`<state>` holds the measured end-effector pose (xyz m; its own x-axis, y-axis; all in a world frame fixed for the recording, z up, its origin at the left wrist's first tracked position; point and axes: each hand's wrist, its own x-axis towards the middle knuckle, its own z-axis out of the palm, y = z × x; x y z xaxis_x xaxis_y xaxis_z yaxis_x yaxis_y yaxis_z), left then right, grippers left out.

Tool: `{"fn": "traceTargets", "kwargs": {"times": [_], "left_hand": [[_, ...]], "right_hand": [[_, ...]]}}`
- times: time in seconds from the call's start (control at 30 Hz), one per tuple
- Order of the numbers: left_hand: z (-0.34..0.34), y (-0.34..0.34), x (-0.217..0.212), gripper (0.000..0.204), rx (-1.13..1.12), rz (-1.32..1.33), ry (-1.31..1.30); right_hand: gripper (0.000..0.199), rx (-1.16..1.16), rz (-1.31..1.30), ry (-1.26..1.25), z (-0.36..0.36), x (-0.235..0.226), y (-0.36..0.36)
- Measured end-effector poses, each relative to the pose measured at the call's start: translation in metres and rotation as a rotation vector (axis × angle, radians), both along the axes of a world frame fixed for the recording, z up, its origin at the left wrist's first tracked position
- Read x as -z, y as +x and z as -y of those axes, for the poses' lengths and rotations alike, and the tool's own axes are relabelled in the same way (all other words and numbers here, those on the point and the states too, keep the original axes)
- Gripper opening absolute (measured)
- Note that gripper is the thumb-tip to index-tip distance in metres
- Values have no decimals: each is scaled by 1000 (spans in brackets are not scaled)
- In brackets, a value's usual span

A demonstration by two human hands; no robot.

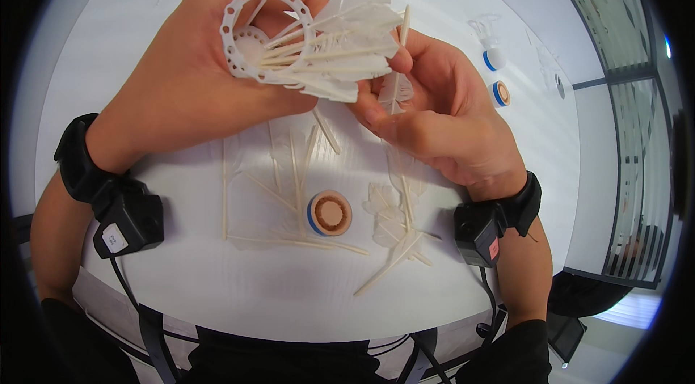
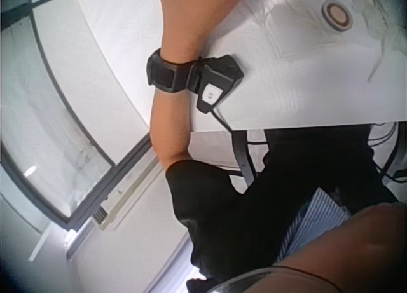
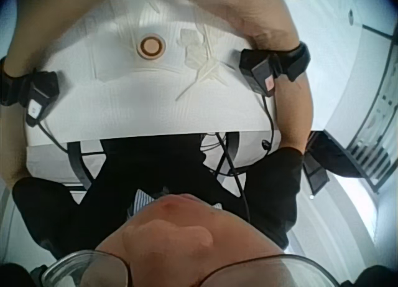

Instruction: The person assembles a shuttlecock by hand at a white table, inserting white feathers into a plastic base one at a time.

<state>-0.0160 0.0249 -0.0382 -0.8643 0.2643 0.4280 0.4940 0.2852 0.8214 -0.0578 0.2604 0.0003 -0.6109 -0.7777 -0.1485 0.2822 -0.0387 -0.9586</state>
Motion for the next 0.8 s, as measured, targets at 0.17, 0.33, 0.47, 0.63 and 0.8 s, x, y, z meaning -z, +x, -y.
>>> {"fn": "traceTargets", "kwargs": {"times": [0.17,0.33,0.47,0.63,0.8], "left_hand": [[-1,-1,2,24,9,27,11],[0,1,0,23,-10,18,9],[1,5,-7,24,-3,-4,-25],[0,10,-8,23,-19,-13,4],[0,8,-8,23,2,-18,-11]], "right_hand": [[53,-13,-16,8,-1,3,-2],[46,4,-45,32,0,1,0],[41,-12,-52,4,0,-4,3],[41,-19,-54,10,0,-7,5],[39,20,-90,51,2,-7,8]]}}
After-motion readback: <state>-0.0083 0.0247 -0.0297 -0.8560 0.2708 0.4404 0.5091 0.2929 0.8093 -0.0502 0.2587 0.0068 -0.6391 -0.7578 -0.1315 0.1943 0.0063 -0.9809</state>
